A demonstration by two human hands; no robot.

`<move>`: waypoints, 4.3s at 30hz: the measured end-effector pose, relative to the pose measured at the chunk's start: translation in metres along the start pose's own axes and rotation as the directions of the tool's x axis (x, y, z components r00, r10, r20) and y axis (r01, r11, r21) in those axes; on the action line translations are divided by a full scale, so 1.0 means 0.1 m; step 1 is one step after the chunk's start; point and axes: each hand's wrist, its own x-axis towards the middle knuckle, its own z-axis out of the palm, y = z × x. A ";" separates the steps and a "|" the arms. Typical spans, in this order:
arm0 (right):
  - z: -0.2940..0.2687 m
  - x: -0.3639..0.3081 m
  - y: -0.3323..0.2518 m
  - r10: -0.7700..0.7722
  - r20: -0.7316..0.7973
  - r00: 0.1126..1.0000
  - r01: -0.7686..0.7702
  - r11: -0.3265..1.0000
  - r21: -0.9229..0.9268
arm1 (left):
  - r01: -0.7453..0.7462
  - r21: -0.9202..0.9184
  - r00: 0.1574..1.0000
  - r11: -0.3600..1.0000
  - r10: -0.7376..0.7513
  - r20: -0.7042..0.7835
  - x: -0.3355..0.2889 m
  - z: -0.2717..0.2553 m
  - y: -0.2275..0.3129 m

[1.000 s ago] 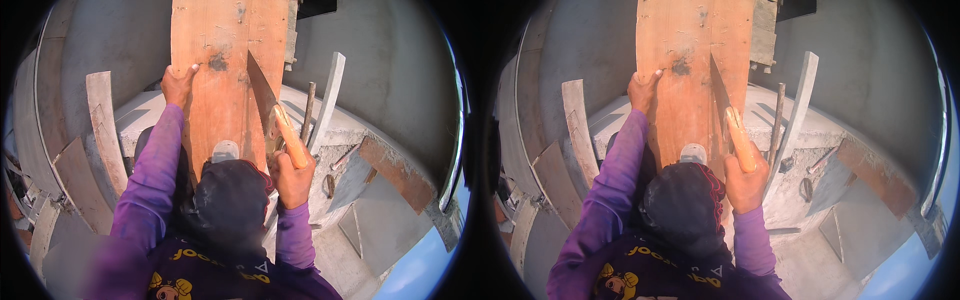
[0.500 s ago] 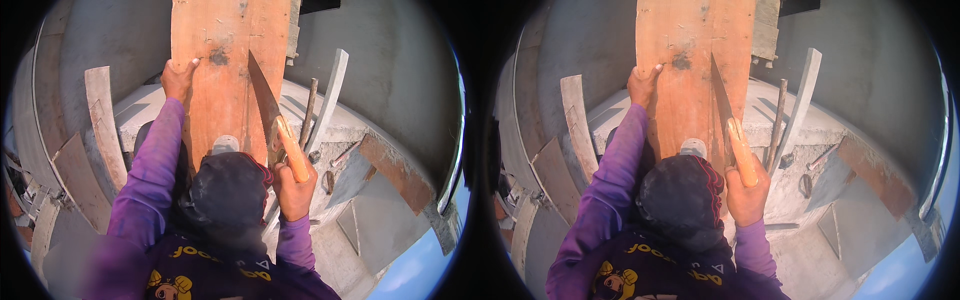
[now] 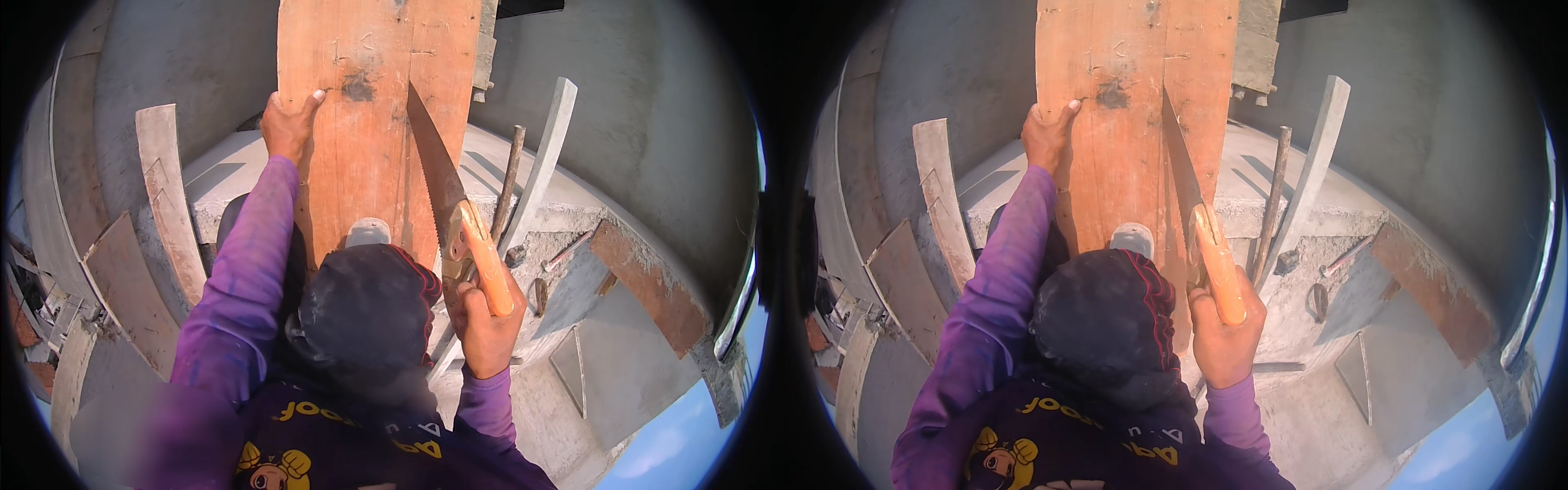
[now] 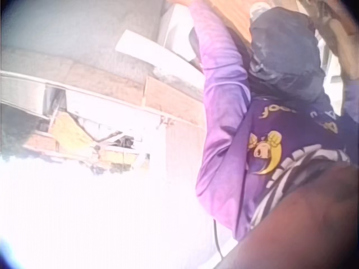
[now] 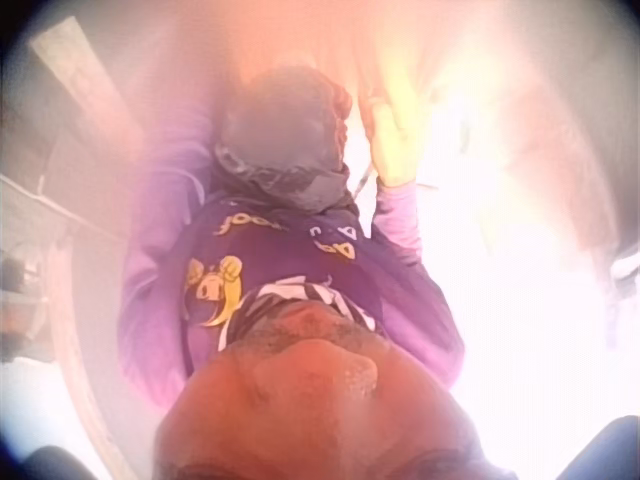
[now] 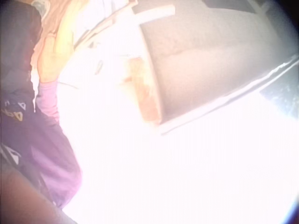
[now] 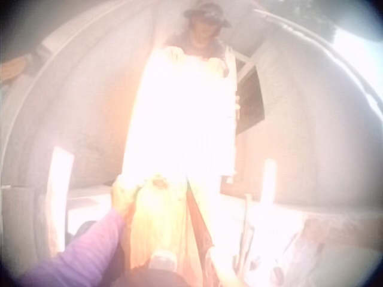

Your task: The person saws a wooden plank using a hand saw. Another person assists by holding the plank steady. The sawing continues until the plank is cut.

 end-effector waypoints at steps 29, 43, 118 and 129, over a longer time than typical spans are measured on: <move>-0.06 -0.14 0.10 0.144 0.028 0.989 -0.145 0.989 0.011 | 0.015 0.038 1.000 0.999 -0.015 0.000 0.04 0.01 -0.07; -0.08 -0.16 -0.04 0.238 0.048 0.970 -0.237 0.971 -0.016 | -0.010 0.024 1.000 1.000 0.009 0.019 0.06 -0.01 -0.07; -0.29 -0.34 0.44 0.289 0.104 0.952 -0.290 0.957 -0.004 | 0.090 -0.093 0.995 0.992 -0.087 0.040 -0.17 -0.01 -0.27; 0.33 0.25 0.66 0.150 0.144 0.978 -0.147 0.989 -0.028 | 0.068 -0.092 0.997 0.993 -0.065 0.033 -0.14 0.05 -0.35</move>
